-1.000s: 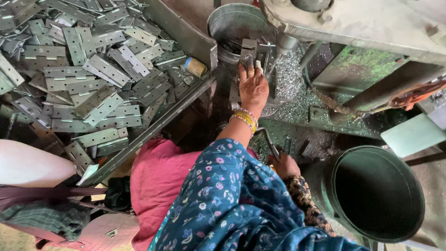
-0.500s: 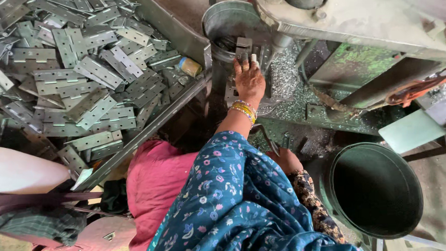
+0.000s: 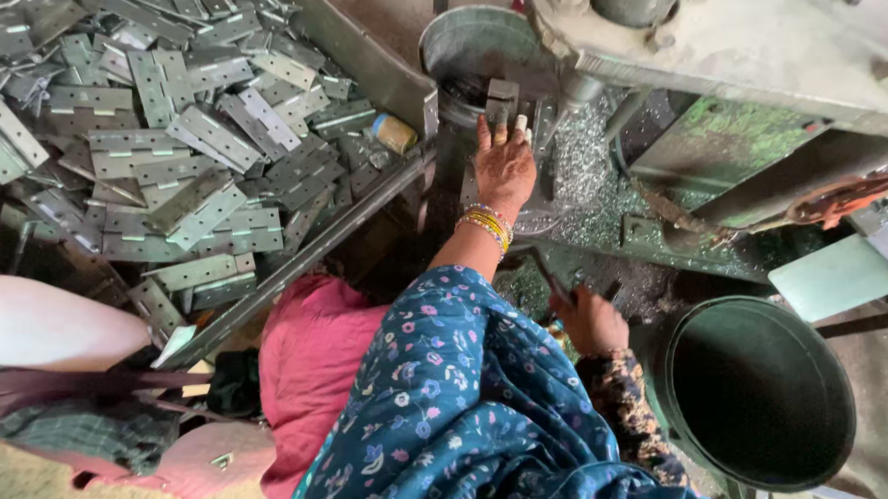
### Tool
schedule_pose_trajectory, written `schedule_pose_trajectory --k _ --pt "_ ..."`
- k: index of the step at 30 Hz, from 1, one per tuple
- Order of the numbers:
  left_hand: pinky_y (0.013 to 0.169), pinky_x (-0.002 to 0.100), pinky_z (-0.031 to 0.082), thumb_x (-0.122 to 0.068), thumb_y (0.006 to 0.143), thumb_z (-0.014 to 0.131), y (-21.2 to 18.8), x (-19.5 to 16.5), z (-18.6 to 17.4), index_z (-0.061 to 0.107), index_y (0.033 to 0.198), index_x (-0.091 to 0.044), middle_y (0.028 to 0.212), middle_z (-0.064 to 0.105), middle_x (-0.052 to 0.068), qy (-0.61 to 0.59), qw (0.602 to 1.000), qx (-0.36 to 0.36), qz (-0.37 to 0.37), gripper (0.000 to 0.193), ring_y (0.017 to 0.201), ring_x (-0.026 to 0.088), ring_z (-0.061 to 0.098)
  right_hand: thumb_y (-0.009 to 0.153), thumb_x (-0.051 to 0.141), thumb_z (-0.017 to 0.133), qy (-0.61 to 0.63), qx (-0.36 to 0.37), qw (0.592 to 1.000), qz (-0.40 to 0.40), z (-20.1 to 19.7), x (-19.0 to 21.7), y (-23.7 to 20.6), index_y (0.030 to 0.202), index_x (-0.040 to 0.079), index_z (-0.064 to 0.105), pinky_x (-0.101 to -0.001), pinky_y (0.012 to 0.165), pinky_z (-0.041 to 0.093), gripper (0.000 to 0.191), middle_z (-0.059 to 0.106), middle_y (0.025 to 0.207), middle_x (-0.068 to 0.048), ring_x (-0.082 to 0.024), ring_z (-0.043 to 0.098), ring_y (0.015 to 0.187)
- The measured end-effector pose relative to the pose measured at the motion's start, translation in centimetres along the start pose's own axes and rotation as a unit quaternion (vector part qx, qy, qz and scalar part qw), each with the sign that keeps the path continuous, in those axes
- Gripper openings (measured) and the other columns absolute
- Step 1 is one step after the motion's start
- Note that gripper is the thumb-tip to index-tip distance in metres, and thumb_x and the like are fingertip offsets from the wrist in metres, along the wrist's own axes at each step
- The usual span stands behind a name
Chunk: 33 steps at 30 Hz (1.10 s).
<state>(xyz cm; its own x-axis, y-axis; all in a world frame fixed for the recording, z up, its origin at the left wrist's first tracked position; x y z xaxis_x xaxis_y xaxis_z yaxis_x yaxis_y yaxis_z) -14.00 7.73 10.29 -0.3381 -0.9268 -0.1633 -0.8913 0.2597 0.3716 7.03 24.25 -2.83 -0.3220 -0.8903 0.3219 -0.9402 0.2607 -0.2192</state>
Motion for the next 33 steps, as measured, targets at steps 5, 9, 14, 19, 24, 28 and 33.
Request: schedule_pose_trajectory --k 5,9,14,19,24,28,33 --pt "0.121 0.054 0.019 -0.046 0.086 0.061 -7.9 0.3 -3.1 0.064 0.120 0.000 0.142 0.055 0.014 -0.049 0.991 -0.059 0.108 0.058 0.140 0.030 0.046 0.093 0.057 0.062 0.015 -0.074 0.997 -0.028 -7.6 5.1 -1.8 0.111 0.019 0.072 -0.0547 0.083 0.054 0.043 0.076 0.100 -0.017 -0.042 0.071 0.098" --pt "0.107 0.044 0.046 -0.014 0.101 0.055 -9.9 -0.4 -5.6 0.066 0.120 -0.007 0.135 0.062 0.008 -0.141 0.970 -0.024 0.198 0.023 0.121 0.029 0.060 0.094 0.058 0.061 0.040 -0.050 0.998 -0.015 -7.6 5.9 -2.2 0.115 0.019 0.070 -0.0538 0.086 0.053 0.045 0.076 0.100 -0.016 -0.041 0.070 0.101" --pt "0.100 0.042 0.051 -0.014 0.106 0.057 -4.2 -5.5 -5.7 0.069 0.117 -0.005 0.130 0.062 0.015 0.063 0.991 -0.043 0.113 0.018 0.112 0.026 0.066 0.092 0.055 0.063 0.062 -0.040 0.996 -0.054 -5.9 4.9 -1.6 0.115 0.016 0.070 -0.0531 0.085 0.054 0.046 0.076 0.104 -0.017 -0.041 0.071 0.101" --pt "0.096 0.045 0.044 -0.024 0.091 0.064 -5.0 -2.7 -4.0 0.073 0.107 0.004 0.140 0.055 0.023 -0.068 0.996 -0.055 -0.023 0.034 0.119 0.032 0.060 0.092 0.054 0.062 0.066 -0.017 0.997 -0.029 -5.4 4.5 -1.6 0.117 0.015 0.069 -0.0527 0.086 0.054 0.047 0.076 0.102 -0.020 -0.041 0.071 0.102" --pt "0.108 0.049 0.037 -0.022 0.089 0.064 -7.4 -0.3 -1.4 0.071 0.122 0.003 0.145 0.056 0.013 -0.040 0.998 -0.025 0.033 0.042 0.136 0.031 0.051 0.090 0.060 0.064 0.010 0.014 0.999 -0.041 -6.1 5.5 -1.1 0.113 0.011 0.068 -0.0540 0.087 0.052 0.054 0.074 0.102 -0.022 -0.043 0.069 0.103" --pt "0.119 0.053 0.027 -0.025 0.095 0.060 -4.8 -0.9 0.4 0.070 0.123 -0.001 0.153 0.051 0.012 0.007 0.999 0.040 -0.007 0.038 0.143 0.030 0.043 0.090 0.060 0.064 0.005 0.020 0.999 -0.033 -4.7 4.4 -0.4 0.112 0.012 0.069 -0.0549 0.086 0.052 0.054 0.074 0.100 -0.023 -0.043 0.070 0.102" --pt "0.115 0.056 0.021 -0.027 0.087 0.058 -3.8 -1.7 -1.2 0.071 0.121 0.000 0.150 0.050 0.012 0.037 0.999 -0.010 -0.022 0.045 0.137 0.032 0.042 0.089 0.056 0.066 0.078 0.022 0.996 -0.027 0.3 1.5 -0.2 0.108 0.010 0.071 -0.0539 0.084 0.054 0.050 0.074 0.096 -0.024 -0.044 0.071 0.098"
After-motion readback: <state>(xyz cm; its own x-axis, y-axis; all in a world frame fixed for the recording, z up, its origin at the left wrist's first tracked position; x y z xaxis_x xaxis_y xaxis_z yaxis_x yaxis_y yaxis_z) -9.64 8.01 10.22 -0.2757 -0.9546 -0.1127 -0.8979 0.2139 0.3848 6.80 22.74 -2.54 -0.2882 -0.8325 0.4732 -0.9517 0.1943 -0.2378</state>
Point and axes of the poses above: each hand's wrist, its own y-axis towards the middle knuckle, its own z-axis out of the palm, x = y × z, the point moved 8 cm from there along y, towards the middle knuckle
